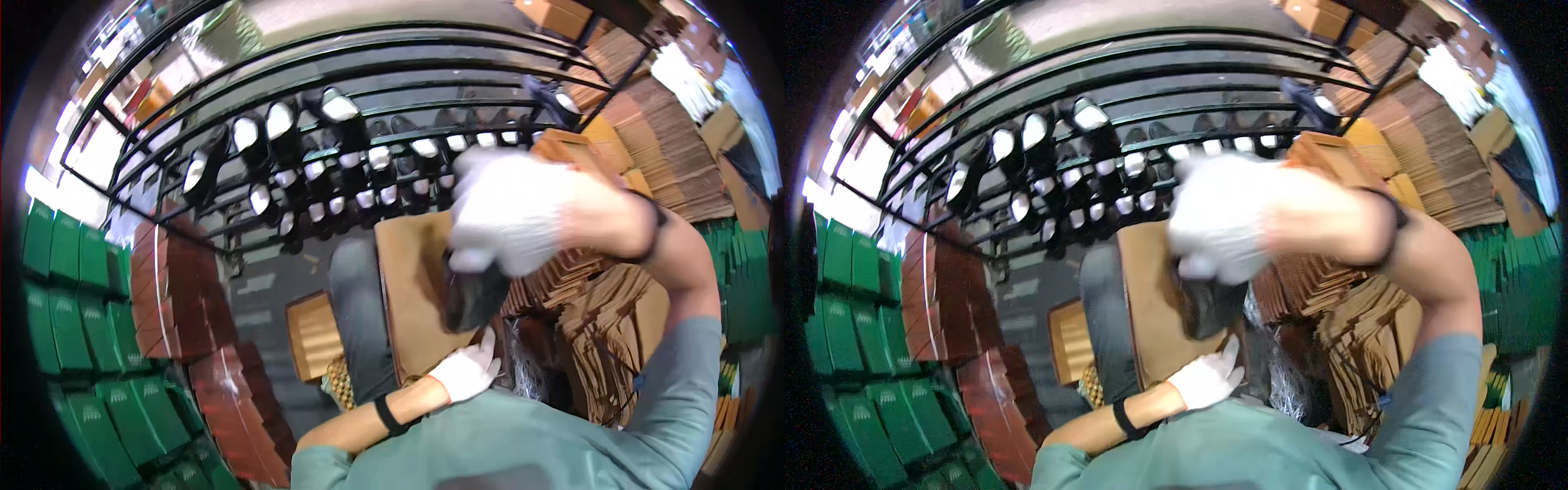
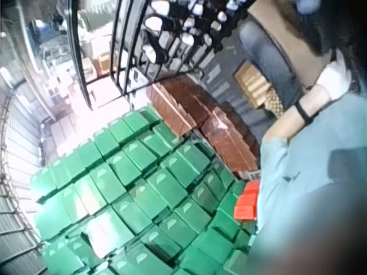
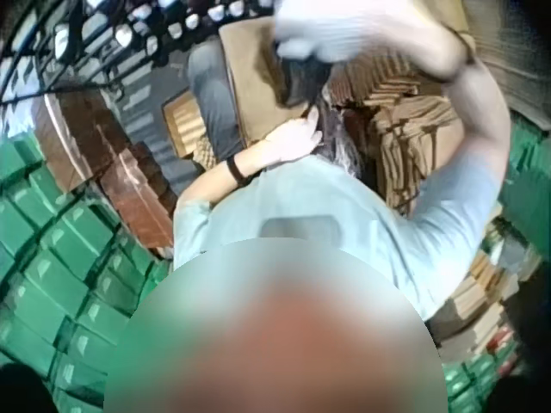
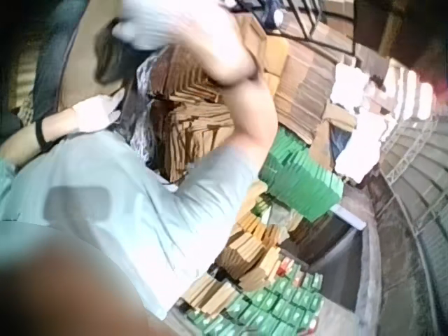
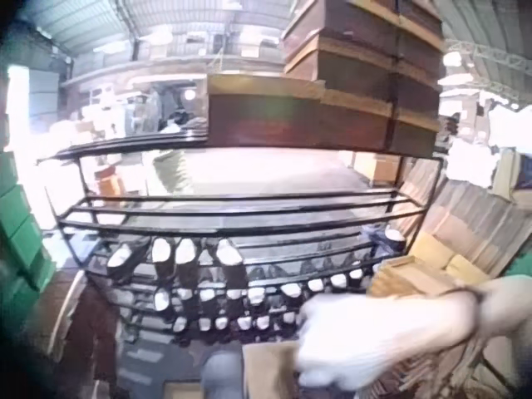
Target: Packing shoes into boxes and stacking them in a warehouse setting.
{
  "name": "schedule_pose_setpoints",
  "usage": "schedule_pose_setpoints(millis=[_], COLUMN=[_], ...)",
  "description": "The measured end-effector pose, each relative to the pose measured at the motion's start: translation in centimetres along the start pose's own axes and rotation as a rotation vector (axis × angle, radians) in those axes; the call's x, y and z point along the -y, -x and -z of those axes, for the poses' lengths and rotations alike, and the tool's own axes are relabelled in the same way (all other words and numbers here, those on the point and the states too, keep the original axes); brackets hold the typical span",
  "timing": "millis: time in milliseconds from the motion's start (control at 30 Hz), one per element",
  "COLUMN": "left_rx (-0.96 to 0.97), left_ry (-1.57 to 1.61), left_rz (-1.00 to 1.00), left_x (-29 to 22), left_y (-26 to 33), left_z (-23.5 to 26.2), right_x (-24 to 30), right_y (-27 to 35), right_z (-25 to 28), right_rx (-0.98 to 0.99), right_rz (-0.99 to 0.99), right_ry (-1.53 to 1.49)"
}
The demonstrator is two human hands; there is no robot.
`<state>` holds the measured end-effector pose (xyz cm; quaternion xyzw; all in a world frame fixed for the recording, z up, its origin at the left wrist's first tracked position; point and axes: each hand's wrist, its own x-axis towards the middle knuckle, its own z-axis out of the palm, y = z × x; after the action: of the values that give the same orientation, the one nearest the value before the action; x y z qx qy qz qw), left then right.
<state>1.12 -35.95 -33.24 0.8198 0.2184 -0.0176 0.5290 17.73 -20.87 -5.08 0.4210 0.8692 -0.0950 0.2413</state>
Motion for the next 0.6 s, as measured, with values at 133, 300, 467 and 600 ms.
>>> schedule_pose_setpoints(millis=[133,300,467,600], left_rx=[-0.177,-0.913,-0.423,-0.627], left_ry=[-0.048,-0.397,-0.483,-0.577], left_rz=[-0.506,-0.341,-0.230,-0.364], left_x=[-1.5,0.6,6.1,4.3], left_y=[2.4,0.3,-7.4,-6.9], left_z=[3.4,14.5,15.1,14.9], right_x=[1.1,-6.3,-13.5,-14.1], right_y=[-8.9,0.6,15.5,18.6], right_z=[-11.6,-15.4,-27.1,-25.1], right_rx=[-0.216,-1.031,-0.235,-0.253], right_rz=[0.272,-0.578,-1.192,-1.178], right_ry=[-0.086,-0.234,-0.326,-0.028])
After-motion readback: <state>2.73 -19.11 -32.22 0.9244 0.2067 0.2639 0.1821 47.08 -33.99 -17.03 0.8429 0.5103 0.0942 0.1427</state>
